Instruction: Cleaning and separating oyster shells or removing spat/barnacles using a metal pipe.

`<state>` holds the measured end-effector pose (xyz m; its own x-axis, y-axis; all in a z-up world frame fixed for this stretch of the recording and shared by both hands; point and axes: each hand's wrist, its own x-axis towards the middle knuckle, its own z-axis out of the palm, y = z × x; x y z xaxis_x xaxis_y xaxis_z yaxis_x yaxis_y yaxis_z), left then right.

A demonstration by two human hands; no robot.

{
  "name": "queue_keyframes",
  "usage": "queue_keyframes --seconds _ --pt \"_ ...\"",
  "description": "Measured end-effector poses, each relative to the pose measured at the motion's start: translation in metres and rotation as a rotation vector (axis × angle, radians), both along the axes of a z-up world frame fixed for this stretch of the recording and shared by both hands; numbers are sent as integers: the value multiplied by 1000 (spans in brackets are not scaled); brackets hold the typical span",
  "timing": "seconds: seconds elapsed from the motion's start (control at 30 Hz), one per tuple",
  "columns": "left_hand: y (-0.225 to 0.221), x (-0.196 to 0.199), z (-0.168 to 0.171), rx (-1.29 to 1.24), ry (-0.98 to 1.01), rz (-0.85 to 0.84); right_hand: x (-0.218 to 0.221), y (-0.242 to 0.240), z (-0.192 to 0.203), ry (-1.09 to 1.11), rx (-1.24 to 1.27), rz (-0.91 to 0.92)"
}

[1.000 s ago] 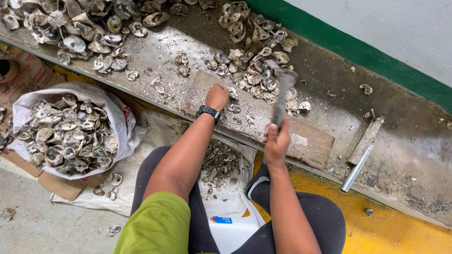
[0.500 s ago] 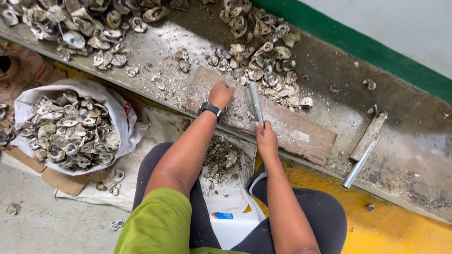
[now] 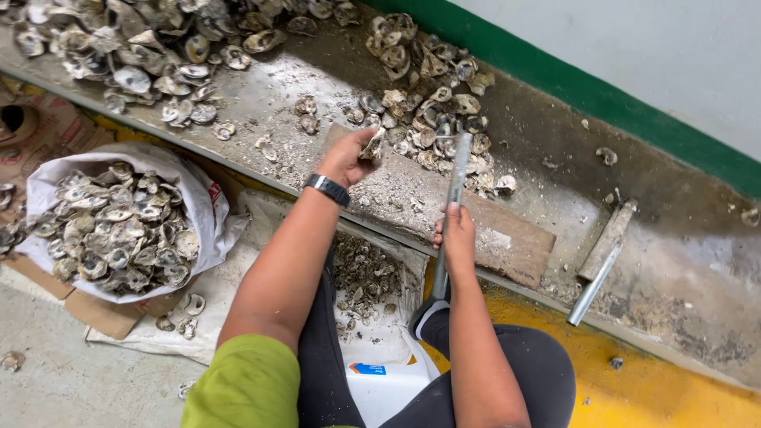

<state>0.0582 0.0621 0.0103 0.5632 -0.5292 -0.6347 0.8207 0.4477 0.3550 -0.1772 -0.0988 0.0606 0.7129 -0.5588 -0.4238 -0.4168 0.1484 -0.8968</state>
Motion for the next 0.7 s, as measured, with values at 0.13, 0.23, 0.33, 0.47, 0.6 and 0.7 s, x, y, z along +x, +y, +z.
queue_keyframes --seconds 0.13,0.23,0.33,0.47,0.6,0.7 --pt "95 -22 83 324 -477 -25 -2 -10 16 -115 85 -35" --pt "180 -55 79 407 -529 51 -9 -14 38 -143 139 -137" --pt "273 -90 38 618 -269 120 -19 -16 77 -177 266 -264" --pt "396 -116 -11 916 -224 286 -40 -25 118 -244 263 -350" --pt "447 -104 24 1523 -322 518 -69 -50 132 -384 280 -368" --pt "435 -66 26 1666 -747 444 -88 -67 142 -426 344 -360"
